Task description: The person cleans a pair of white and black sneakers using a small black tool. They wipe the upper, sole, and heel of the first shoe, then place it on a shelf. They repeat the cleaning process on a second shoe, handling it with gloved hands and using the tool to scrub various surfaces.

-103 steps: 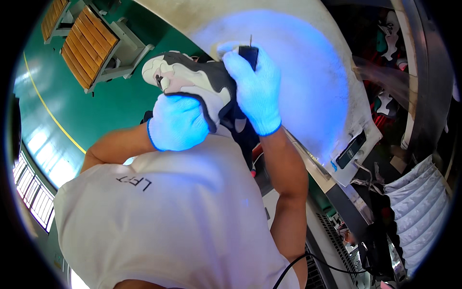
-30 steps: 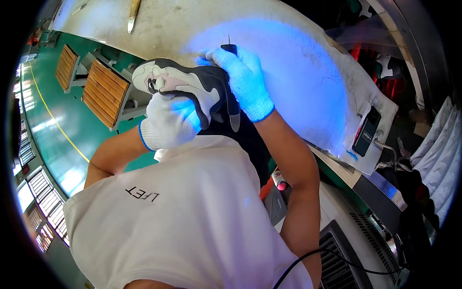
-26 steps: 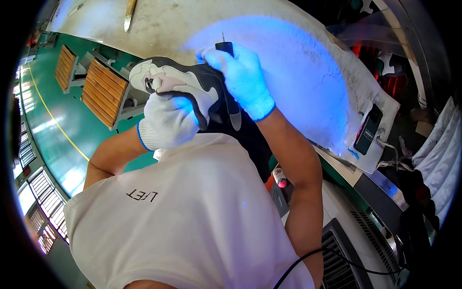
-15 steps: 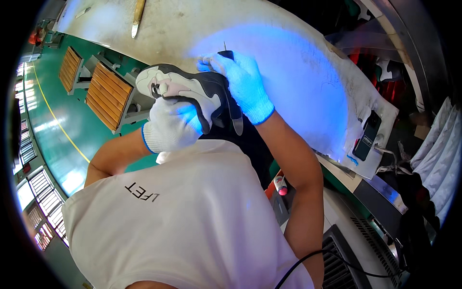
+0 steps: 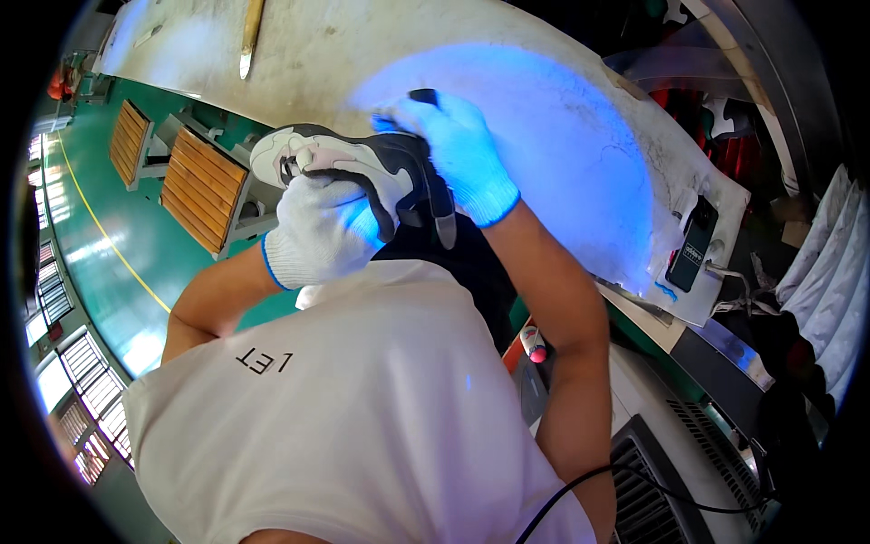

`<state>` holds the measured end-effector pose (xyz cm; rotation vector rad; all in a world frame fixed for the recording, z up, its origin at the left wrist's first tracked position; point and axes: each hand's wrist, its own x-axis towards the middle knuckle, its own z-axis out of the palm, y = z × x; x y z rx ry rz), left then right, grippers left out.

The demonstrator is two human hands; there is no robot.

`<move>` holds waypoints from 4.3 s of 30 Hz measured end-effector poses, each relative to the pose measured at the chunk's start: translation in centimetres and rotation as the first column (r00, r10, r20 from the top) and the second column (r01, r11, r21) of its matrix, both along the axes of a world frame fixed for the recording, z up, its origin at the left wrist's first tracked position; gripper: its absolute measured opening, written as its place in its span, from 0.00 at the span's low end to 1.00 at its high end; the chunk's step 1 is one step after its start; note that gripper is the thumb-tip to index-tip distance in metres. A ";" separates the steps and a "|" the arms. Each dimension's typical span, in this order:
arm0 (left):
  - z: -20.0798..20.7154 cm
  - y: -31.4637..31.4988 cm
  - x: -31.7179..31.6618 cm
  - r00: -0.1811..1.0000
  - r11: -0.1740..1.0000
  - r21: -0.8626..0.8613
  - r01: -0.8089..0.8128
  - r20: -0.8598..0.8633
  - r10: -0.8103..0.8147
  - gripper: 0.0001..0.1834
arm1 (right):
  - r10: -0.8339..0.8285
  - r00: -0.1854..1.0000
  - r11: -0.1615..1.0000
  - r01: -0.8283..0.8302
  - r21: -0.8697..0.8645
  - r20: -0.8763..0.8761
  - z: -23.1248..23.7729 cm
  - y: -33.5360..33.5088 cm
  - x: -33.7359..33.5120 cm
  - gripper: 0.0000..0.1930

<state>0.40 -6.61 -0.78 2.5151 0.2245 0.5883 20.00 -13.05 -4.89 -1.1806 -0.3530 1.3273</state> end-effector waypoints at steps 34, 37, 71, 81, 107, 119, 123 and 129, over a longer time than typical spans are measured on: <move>5.2 3.0 1.0 0.994 0.981 0.175 0.083 0.053 -0.094 0.18 | -0.182 0.414 0.931 0.364 0.021 0.892 2.1 -5.9 5.4 0.17; 8.2 4.5 1.7 0.982 0.994 -0.067 0.091 -0.161 -0.101 0.22 | 0.135 -0.192 0.889 0.456 -0.033 0.972 -1.5 -10.5 9.2 0.27; -0.4 -5.4 -5.2 0.895 0.812 -0.578 0.081 0.401 0.196 0.34 | -0.275 0.445 0.950 0.261 0.171 0.852 1.1 -17.0 -9.5 0.59; 0.5 -5.3 -4.3 0.905 0.799 -0.601 0.013 0.347 0.247 0.29 | -0.313 0.406 0.922 0.346 0.173 0.859 1.7 -16.4 -11.4 0.58; 4.6 1.5 2.0 0.816 0.475 -0.763 0.438 0.559 0.146 0.61 | -0.574 -0.011 0.784 0.281 0.554 0.819 6.0 -7.7 -8.3 0.55; 2.0 0.4 8.5 0.924 0.296 -0.942 0.159 0.247 0.291 0.36 | -0.439 -0.245 0.895 -0.032 0.445 0.864 2.9 -10.7 -3.2 0.35; -0.2 -0.7 5.7 0.916 0.615 -0.783 0.090 0.308 0.258 0.43 | -0.479 -0.082 0.846 0.222 0.484 0.874 6.3 -12.3 -1.2 0.54; -1.6 -2.0 2.2 0.885 0.487 -0.863 0.136 0.327 0.332 0.51 | -0.347 0.378 0.938 0.153 0.312 0.858 4.5 -9.0 0.6 0.56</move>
